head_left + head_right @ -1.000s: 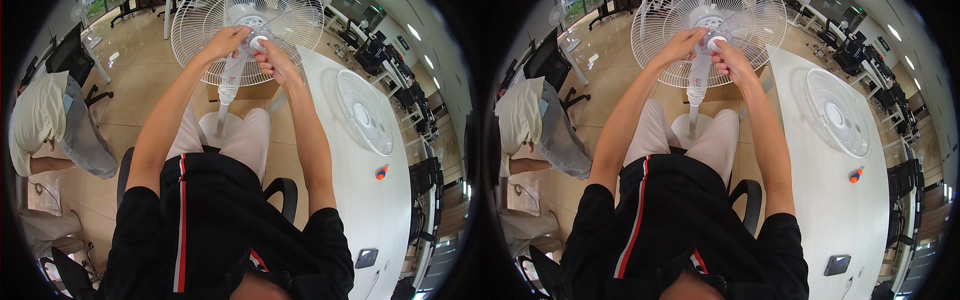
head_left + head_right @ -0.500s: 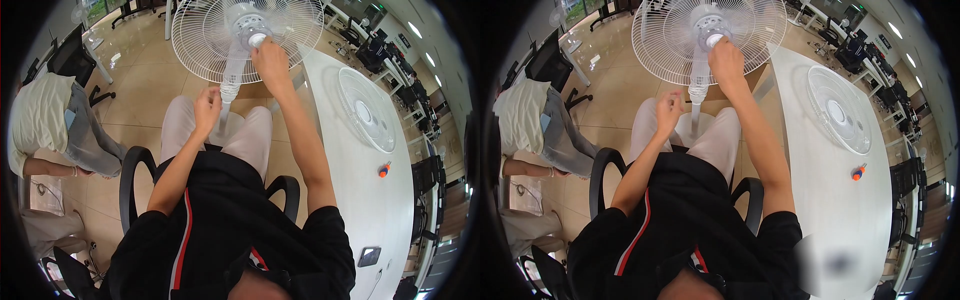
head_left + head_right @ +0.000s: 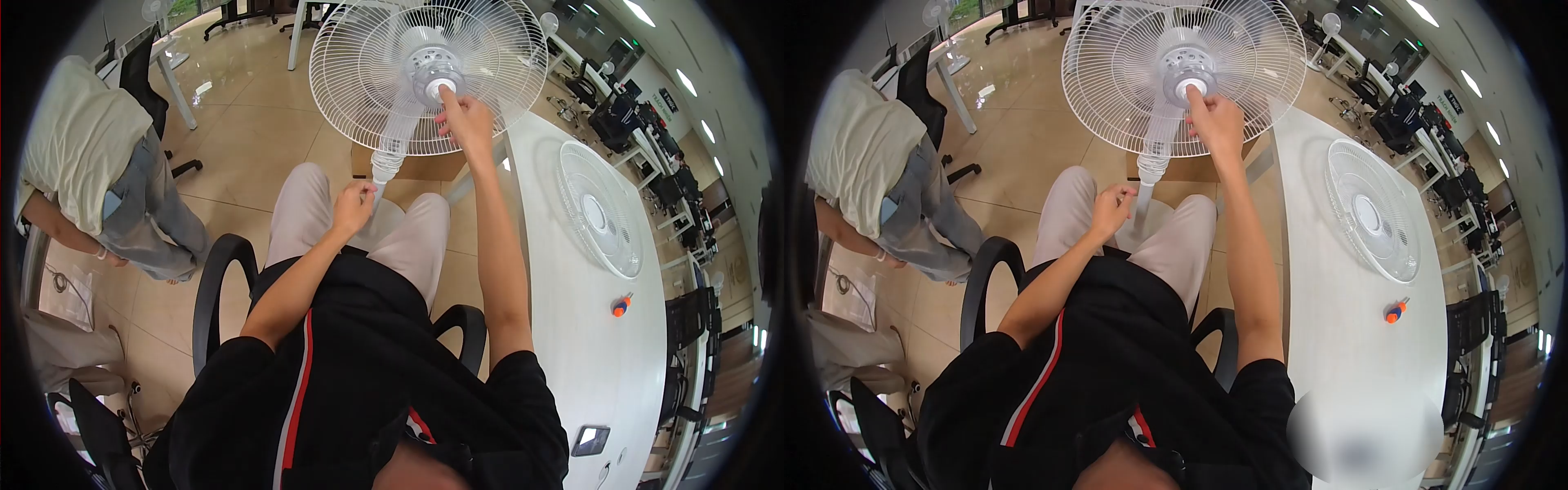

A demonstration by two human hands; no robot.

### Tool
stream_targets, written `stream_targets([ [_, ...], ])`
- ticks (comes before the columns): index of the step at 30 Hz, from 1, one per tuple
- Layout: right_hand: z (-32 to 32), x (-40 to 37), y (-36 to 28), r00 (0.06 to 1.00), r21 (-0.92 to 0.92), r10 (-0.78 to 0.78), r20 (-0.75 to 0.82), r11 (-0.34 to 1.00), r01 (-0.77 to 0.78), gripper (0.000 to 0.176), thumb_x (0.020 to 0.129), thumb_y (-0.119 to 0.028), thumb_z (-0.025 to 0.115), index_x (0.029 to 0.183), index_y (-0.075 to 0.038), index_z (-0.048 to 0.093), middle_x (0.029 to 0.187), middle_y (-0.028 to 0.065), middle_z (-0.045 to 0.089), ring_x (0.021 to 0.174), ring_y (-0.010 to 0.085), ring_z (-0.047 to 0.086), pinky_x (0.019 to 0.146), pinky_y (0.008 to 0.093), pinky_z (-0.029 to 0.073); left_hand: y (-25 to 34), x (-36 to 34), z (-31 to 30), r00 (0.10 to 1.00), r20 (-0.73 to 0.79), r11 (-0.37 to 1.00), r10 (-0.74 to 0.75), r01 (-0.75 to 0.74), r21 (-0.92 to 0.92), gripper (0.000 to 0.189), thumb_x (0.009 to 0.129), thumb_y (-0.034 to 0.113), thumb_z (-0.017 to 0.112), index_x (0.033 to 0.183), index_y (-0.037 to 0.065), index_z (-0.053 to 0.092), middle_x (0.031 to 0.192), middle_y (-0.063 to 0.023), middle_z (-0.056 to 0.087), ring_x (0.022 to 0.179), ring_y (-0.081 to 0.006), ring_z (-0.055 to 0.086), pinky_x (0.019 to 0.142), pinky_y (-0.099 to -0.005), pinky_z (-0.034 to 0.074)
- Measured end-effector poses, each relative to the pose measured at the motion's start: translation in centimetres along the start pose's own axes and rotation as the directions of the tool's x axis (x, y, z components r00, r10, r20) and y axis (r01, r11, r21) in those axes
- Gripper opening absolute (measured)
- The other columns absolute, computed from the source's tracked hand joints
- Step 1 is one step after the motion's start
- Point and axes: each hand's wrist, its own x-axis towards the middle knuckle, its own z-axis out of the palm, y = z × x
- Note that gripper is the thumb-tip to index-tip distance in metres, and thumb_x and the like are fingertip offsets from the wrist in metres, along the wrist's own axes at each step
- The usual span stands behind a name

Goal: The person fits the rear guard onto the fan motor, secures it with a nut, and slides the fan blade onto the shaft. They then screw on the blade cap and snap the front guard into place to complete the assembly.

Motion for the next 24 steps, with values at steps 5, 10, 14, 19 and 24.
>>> stream_targets([
  [5, 1.0, 1.1, 1.5, 0.952, -0.316, -0.253, -0.172, 0.929, 0.190, 0.053, 0.089, -0.049, 0.067, 0.093, 0.004, 0.072, 0.074, 0.0121, 0.073, 0.058, 0.0189, 0.070, 0.056, 0.0314, 0.053, -3.9, -0.7, 0.6, 0.997, 0.031, 0.968, 0.064, -0.069, 0.239, 0.016, 0.089, 0.013, 0.064, 0.101, 0.004, 0.071, 0.102, -0.0149, 0.071, 0.088, -0.0337, 0.069, 0.079, -0.0425, 0.054],
  [10, 1.5, -1.2, -0.4, 0.858, -0.585, -0.490, -0.155, 0.745, 0.320, 0.031, 0.087, -0.026, 0.070, 0.102, 0.001, 0.068, 0.088, 0.0158, 0.070, 0.078, 0.0334, 0.070, 0.070, 0.0442, 0.056, -5.8, -0.6, 0.4, 0.999, 0.044, 0.959, 0.019, -0.031, 0.281, 0.016, 0.089, 0.016, 0.065, 0.098, 0.005, 0.072, 0.103, -0.0148, 0.071, 0.092, -0.0342, 0.069, 0.082, -0.0440, 0.054],
  [14, 1.8, -1.4, 1.2, 0.645, -0.641, -0.757, -0.103, 0.547, 0.539, 0.030, 0.081, -0.008, 0.071, 0.109, -0.002, 0.064, 0.110, 0.0133, 0.063, 0.098, 0.0341, 0.064, 0.077, 0.0478, 0.056, -6.2, -0.6, 0.6, 0.999, 0.047, 0.946, 0.012, -0.026, 0.324, 0.016, 0.088, 0.015, 0.065, 0.099, 0.004, 0.072, 0.103, -0.0146, 0.072, 0.090, -0.0328, 0.070, 0.081, -0.0419, 0.055],
  [19, 2.1, -1.4, 0.7, 0.552, -0.575, -0.816, -0.173, 0.539, 0.616, 0.033, 0.079, -0.015, 0.074, 0.109, -0.004, 0.065, 0.114, 0.0107, 0.060, 0.105, 0.0320, 0.060, 0.081, 0.0438, 0.054, -6.5, -0.5, 0.7, 0.998, 0.063, 0.945, 0.031, -0.050, 0.324, 0.017, 0.088, 0.013, 0.065, 0.100, 0.004, 0.072, 0.102, -0.0151, 0.072, 0.089, -0.0316, 0.071, 0.080, -0.0404, 0.055],
  [24, 2.0, -0.9, 0.6, 0.626, -0.551, -0.745, -0.230, 0.630, 0.547, 0.035, 0.079, -0.023, 0.077, 0.107, -0.004, 0.065, 0.109, 0.0109, 0.063, 0.103, 0.0307, 0.061, 0.079, 0.0427, 0.054, -7.1, -0.4, 0.6, 0.997, 0.070, 0.951, 0.022, -0.042, 0.306, 0.016, 0.089, 0.013, 0.065, 0.100, 0.004, 0.072, 0.100, -0.0142, 0.072, 0.074, -0.0278, 0.072, 0.073, -0.0391, 0.056],
])
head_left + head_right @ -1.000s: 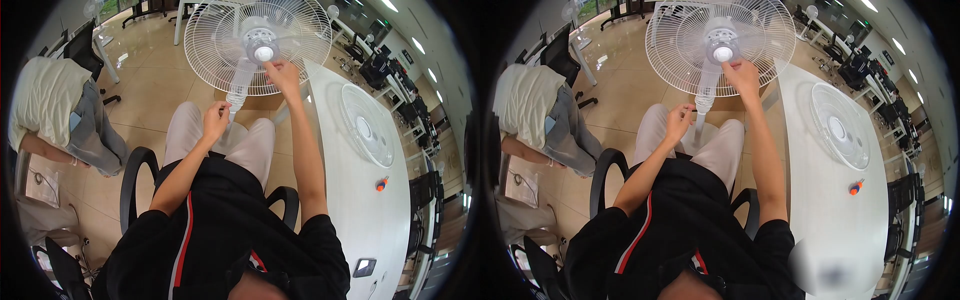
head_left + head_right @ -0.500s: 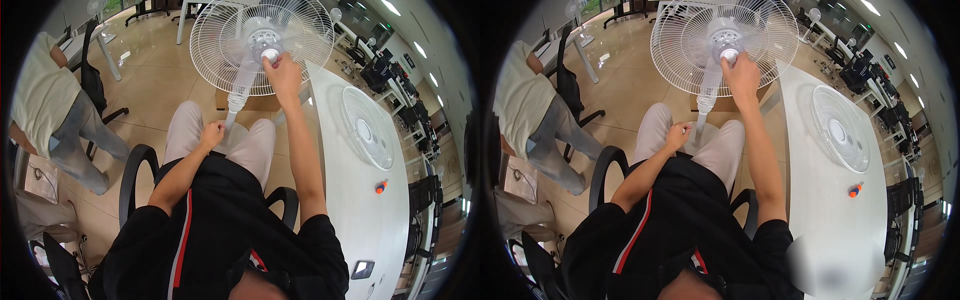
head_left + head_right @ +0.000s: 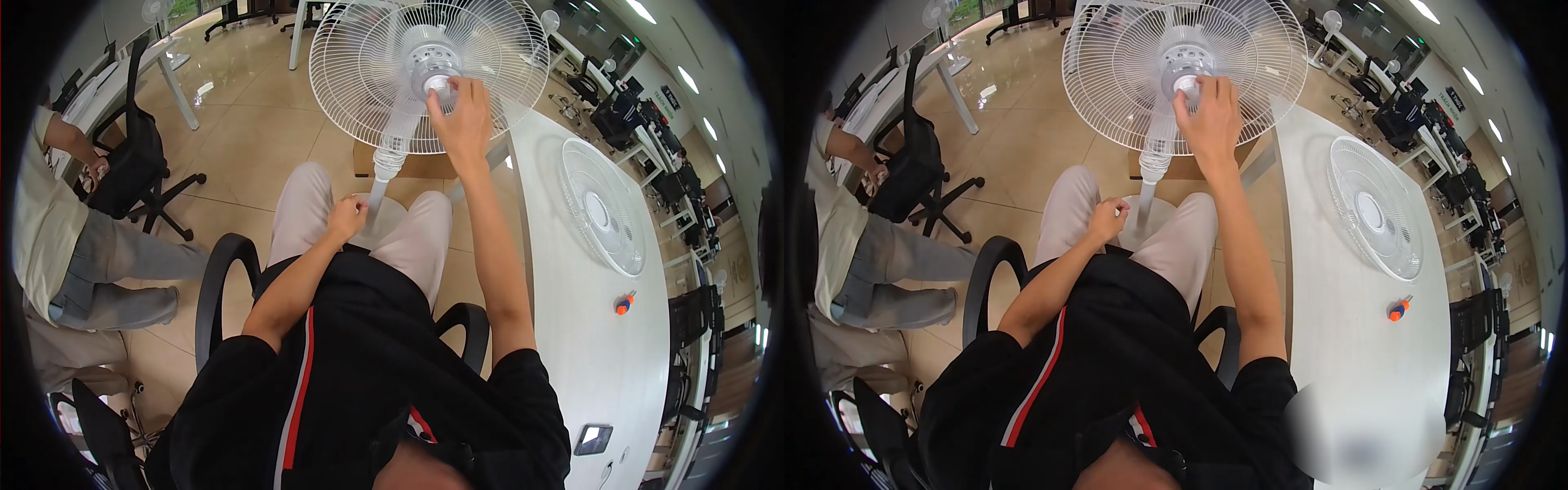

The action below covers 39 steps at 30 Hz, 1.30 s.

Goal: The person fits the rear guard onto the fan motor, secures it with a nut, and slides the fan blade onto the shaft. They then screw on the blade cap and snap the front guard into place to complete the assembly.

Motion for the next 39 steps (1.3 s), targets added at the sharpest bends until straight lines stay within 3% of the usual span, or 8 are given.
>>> stream_targets([
  [3, -0.3, -0.1, 0.4, 0.997, -0.005, 0.061, 0.042, 0.998, -0.061, 0.036, 0.080, -0.026, 0.078, 0.106, -0.005, 0.065, 0.101, 0.0096, 0.065, 0.098, 0.0290, 0.064, 0.076, 0.0424, 0.054, 0.0, -0.1, 0.0, 0.998, -0.033, 0.999, 0.048, -0.048, 0.019, 0.015, 0.089, 0.012, 0.065, 0.100, 0.004, 0.072, 0.098, -0.0137, 0.072, 0.064, -0.0254, 0.071, 0.068, -0.0382, 0.055],
  [8, -0.4, -0.6, 0.6, 0.983, -0.010, 0.129, 0.128, 0.992, -0.129, 0.038, 0.080, -0.028, 0.079, 0.107, -0.006, 0.064, 0.087, 0.0065, 0.067, 0.084, 0.0275, 0.068, 0.069, 0.0415, 0.054, -0.2, 0.0, 0.4, 1.000, -0.017, 1.000, 0.017, -0.017, -0.004, 0.015, 0.090, 0.012, 0.064, 0.100, 0.003, 0.072, 0.096, -0.0138, 0.073, 0.064, -0.0240, 0.071, 0.067, -0.0378, 0.055],
  [11, -0.4, -0.5, 0.4, 0.971, -0.014, 0.178, 0.163, 0.984, -0.178, 0.038, 0.081, -0.029, 0.078, 0.108, -0.006, 0.064, 0.087, 0.0065, 0.068, 0.080, 0.0275, 0.068, 0.065, 0.0416, 0.054, -0.3, 0.0, 0.4, 0.999, -0.020, 0.999, 0.033, -0.032, 0.012, 0.016, 0.090, 0.012, 0.064, 0.100, 0.003, 0.072, 0.095, -0.0137, 0.073, 0.063, -0.0238, 0.071, 0.067, -0.0378, 0.055],
  [24, 0.2, -1.0, 0.8, 0.986, 0.053, 0.130, 0.100, 0.989, -0.135, 0.040, 0.081, -0.029, 0.078, 0.109, -0.007, 0.061, 0.084, 0.0066, 0.067, 0.074, 0.0286, 0.068, 0.061, 0.0421, 0.053, -0.3, 0.0, 0.2, 1.000, 0.002, 1.000, 0.004, -0.004, 0.015, 0.015, 0.090, 0.012, 0.064, 0.100, 0.003, 0.071, 0.096, -0.0131, 0.073, 0.064, -0.0236, 0.071, 0.067, -0.0379, 0.055],
  [27, 0.3, -1.1, 1.0, 0.984, 0.051, 0.135, 0.117, 0.989, -0.141, 0.042, 0.081, -0.031, 0.078, 0.111, -0.007, 0.061, 0.084, 0.0064, 0.067, 0.073, 0.0284, 0.068, 0.061, 0.0422, 0.052, 0.4, -0.1, -0.2, 0.993, 0.057, 0.993, -0.107, 0.109, -0.034, 0.017, 0.088, 0.017, 0.066, 0.099, 0.006, 0.073, 0.103, -0.0144, 0.073, 0.093, -0.0329, 0.070, 0.083, -0.0427, 0.055],
  [32, 0.3, -1.2, 0.8, 0.987, 0.067, 0.116, 0.113, 0.990, -0.124, 0.048, 0.080, -0.034, 0.078, 0.117, -0.008, 0.060, 0.082, 0.0062, 0.067, 0.071, 0.0281, 0.068, 0.060, 0.0422, 0.052, 0.0, 0.0, -0.1, 0.993, 0.060, 0.994, -0.100, 0.103, -0.046, 0.018, 0.088, 0.019, 0.066, 0.100, 0.006, 0.073, 0.103, -0.0145, 0.072, 0.094, -0.0335, 0.070, 0.083, -0.0432, 0.055],
  [39, 0.0, -1.3, 0.9, 0.955, 0.045, 0.205, 0.214, 0.975, -0.220, 0.053, 0.080, -0.040, 0.076, 0.120, -0.009, 0.058, 0.070, 0.0044, 0.068, 0.061, 0.0293, 0.068, 0.056, 0.0422, 0.052, -0.1, -0.1, -0.1, 0.994, 0.059, 0.994, -0.093, 0.096, -0.047, 0.020, 0.088, 0.019, 0.066, 0.101, 0.005, 0.073, 0.103, -0.0150, 0.073, 0.093, -0.0337, 0.070, 0.083, -0.0434, 0.055],
])
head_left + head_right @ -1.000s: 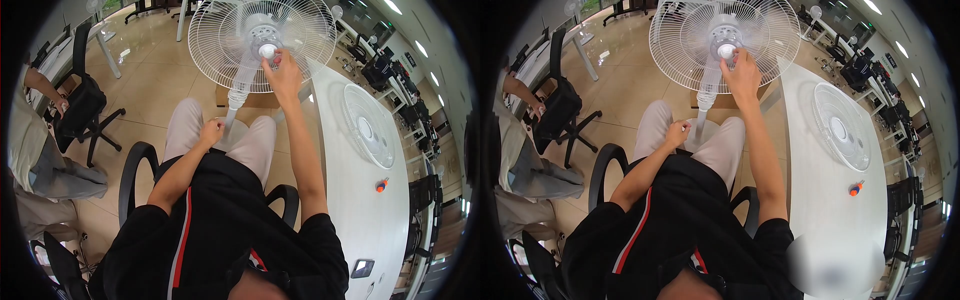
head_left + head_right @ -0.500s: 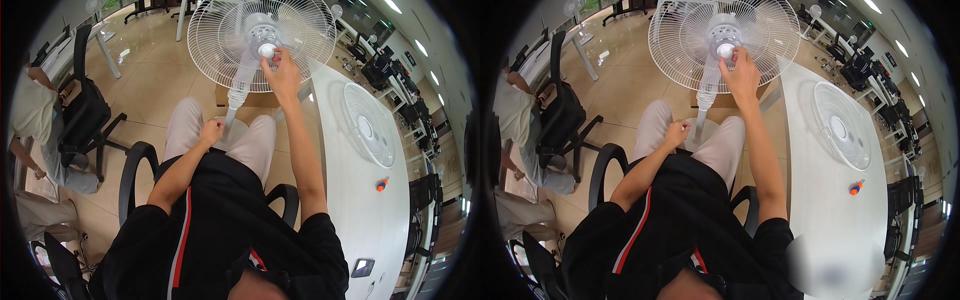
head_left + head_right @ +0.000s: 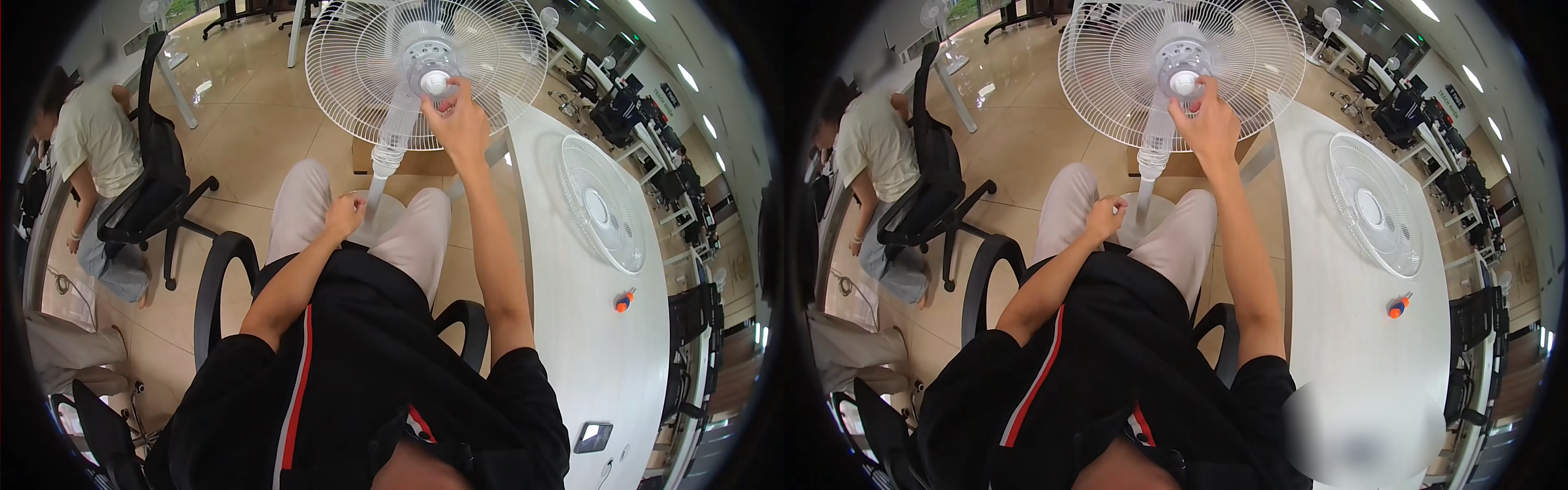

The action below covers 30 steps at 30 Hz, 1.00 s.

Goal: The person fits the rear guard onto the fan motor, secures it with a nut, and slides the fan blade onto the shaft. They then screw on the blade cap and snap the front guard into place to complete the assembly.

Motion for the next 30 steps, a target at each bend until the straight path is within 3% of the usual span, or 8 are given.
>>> stream_targets([
  [3, 0.3, -0.1, 0.5, 1.000, 0.008, 0.000, -0.004, 1.000, 0.000, 0.053, 0.080, -0.040, 0.076, 0.120, -0.010, 0.058, 0.068, 0.0040, 0.068, 0.060, 0.0292, 0.068, 0.056, 0.0421, 0.053, -0.9, 0.3, 0.5, 0.993, -0.044, 0.993, 0.108, -0.106, 0.053, 0.015, 0.090, 0.011, 0.064, 0.102, 0.003, 0.070, 0.096, -0.0121, 0.073, 0.061, -0.0224, 0.071, 0.064, -0.0368, 0.055],
  [6, 0.1, -0.3, 0.4, 1.000, 0.017, 0.010, 0.001, 1.000, -0.010, 0.053, 0.081, -0.040, 0.076, 0.121, -0.011, 0.057, 0.068, 0.0041, 0.069, 0.060, 0.0287, 0.069, 0.056, 0.0420, 0.053, -0.3, 0.1, 0.2, 1.000, 0.003, 1.000, -0.018, 0.018, -0.007, 0.021, 0.088, 0.019, 0.066, 0.102, 0.006, 0.074, 0.102, -0.0151, 0.073, 0.093, -0.0334, 0.070, 0.083, -0.0432, 0.055],
  [15, 0.0, -0.2, -0.1, 1.000, 0.029, 0.015, 0.007, 0.999, -0.015, 0.054, 0.082, -0.038, 0.076, 0.124, -0.010, 0.056, 0.070, 0.0048, 0.069, 0.061, 0.0289, 0.069, 0.057, 0.0421, 0.053, 0.0, 0.0, 0.0, 1.000, 0.003, 1.000, -0.013, 0.013, -0.002, 0.020, 0.088, 0.018, 0.066, 0.102, 0.006, 0.073, 0.101, -0.0150, 0.073, 0.092, -0.0335, 0.070, 0.082, -0.0427, 0.055],
  [18, 0.3, -0.3, 0.0, 1.000, 0.039, 0.018, -0.004, 0.999, -0.018, 0.053, 0.083, -0.037, 0.075, 0.125, -0.010, 0.056, 0.070, 0.0053, 0.069, 0.061, 0.0293, 0.069, 0.057, 0.0421, 0.053, -0.5, 0.3, 0.3, 0.993, -0.051, 0.994, 0.103, -0.101, 0.037, 0.019, 0.093, 0.013, 0.063, 0.106, 0.002, 0.070, 0.093, -0.0121, 0.074, 0.061, -0.0216, 0.071, 0.061, -0.0354, 0.055],
  [21, 0.6, -0.2, -0.1, 1.000, 0.068, 0.022, -0.019, 0.997, -0.021, 0.051, 0.086, -0.038, 0.074, 0.124, -0.010, 0.056, 0.071, 0.0064, 0.070, 0.062, 0.0298, 0.069, 0.057, 0.0425, 0.052, 1.8, 1.9, -0.3, 0.985, -0.146, 0.988, 0.090, -0.107, -0.112, 0.022, 0.096, 0.017, 0.063, 0.109, 0.001, 0.069, 0.090, -0.0113, 0.073, 0.062, -0.0186, 0.072, 0.053, -0.0332, 0.053],
  [23, 0.8, -0.5, -0.3, 0.999, 0.096, 0.029, -0.036, 0.995, -0.025, 0.050, 0.088, -0.039, 0.073, 0.124, -0.009, 0.056, 0.073, 0.0072, 0.071, 0.062, 0.0300, 0.069, 0.057, 0.0427, 0.052, 9.0, 2.1, -3.3, 0.989, -0.145, 0.905, 0.006, -0.067, -0.421, 0.021, 0.096, 0.019, 0.063, 0.104, 0.002, 0.071, 0.090, -0.0143, 0.073, 0.068, -0.0215, 0.073, 0.062, -0.0366, 0.055],
  [25, 0.9, -0.6, -0.7, 0.999, 0.120, 0.035, -0.031, 0.992, -0.031, 0.048, 0.090, -0.039, 0.072, 0.124, -0.009, 0.056, 0.074, 0.0081, 0.071, 0.062, 0.0298, 0.069, 0.057, 0.0424, 0.052, 13.1, 3.9, -4.2, 0.974, -0.207, 0.848, 0.090, -0.184, -0.496, 0.028, 0.100, 0.025, 0.061, 0.106, -0.001, 0.069, 0.090, -0.0119, 0.072, 0.056, -0.0157, 0.068, 0.051, -0.0308, 0.052],
  [30, 0.7, 0.0, -1.1, 1.000, 0.152, 0.015, -0.011, 0.988, -0.013, 0.043, 0.092, -0.036, 0.070, 0.122, -0.008, 0.058, 0.077, 0.0087, 0.071, 0.061, 0.0282, 0.069, 0.057, 0.0411, 0.052, 21.6, 5.4, -8.2, 0.985, -0.133, 0.634, 0.112, -0.174, -0.754, 0.042, 0.103, 0.031, 0.054, 0.124, -0.005, 0.060, 0.110, -0.0163, 0.068, 0.071, -0.0194, 0.071, 0.048, -0.0281, 0.051],
])
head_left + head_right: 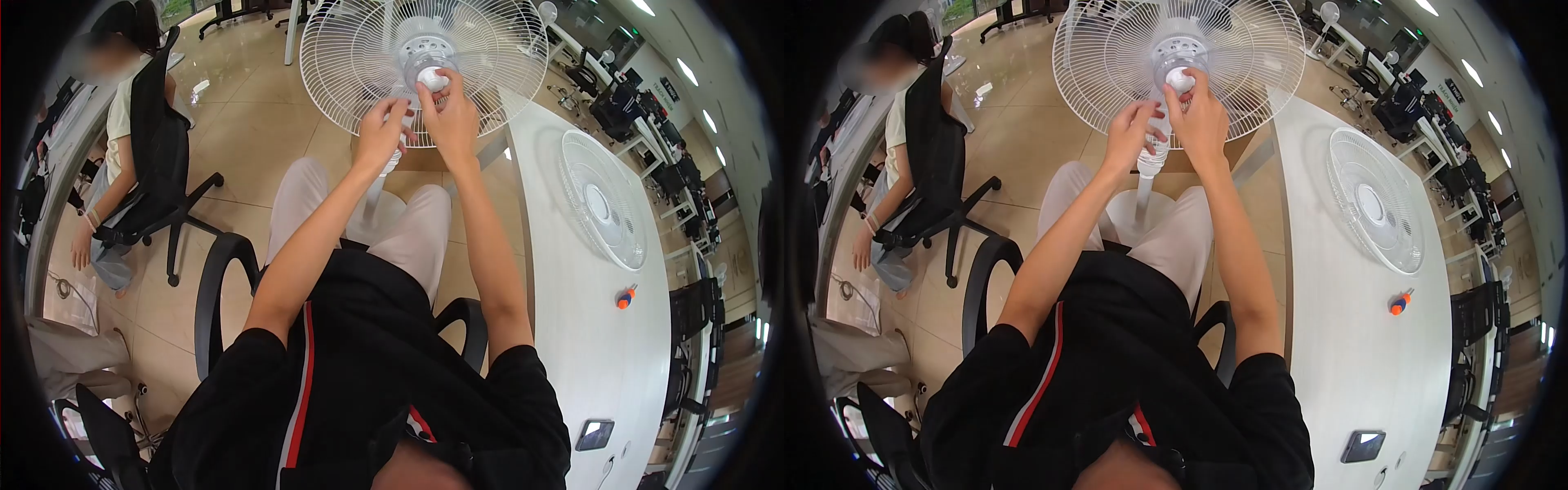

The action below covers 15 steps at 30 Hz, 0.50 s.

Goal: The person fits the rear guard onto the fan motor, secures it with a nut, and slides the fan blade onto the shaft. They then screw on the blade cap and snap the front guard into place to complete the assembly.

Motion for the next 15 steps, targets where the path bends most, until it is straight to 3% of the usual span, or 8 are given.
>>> stream_targets([
  [6, -0.1, -0.1, 0.5, 1.000, 0.022, 0.003, -0.030, 1.000, -0.002, 0.041, 0.092, -0.034, 0.071, 0.120, -0.008, 0.059, 0.079, 0.0079, 0.070, 0.061, 0.0266, 0.068, 0.057, 0.0405, 0.052, 1.6, 1.6, 0.5, 0.999, 0.032, 0.995, 0.001, 0.002, -0.096, 0.045, 0.103, 0.031, 0.052, 0.130, -0.005, 0.054, 0.113, -0.0168, 0.066, 0.076, -0.0203, 0.070, 0.049, -0.0287, 0.052],
  [15, 0.2, -0.3, 0.9, 0.999, 0.012, 0.041, -0.034, 0.999, -0.041, 0.041, 0.089, -0.033, 0.074, 0.114, -0.005, 0.059, 0.083, 0.0082, 0.070, 0.063, 0.0265, 0.068, 0.058, 0.0403, 0.052, 2.2, 2.1, 0.8, 0.999, 0.040, 0.996, 0.036, -0.032, -0.083, 0.041, 0.103, 0.030, 0.055, 0.123, -0.005, 0.057, 0.111, -0.0138, 0.067, 0.071, -0.0173, 0.071, 0.047, -0.0258, 0.049],
])
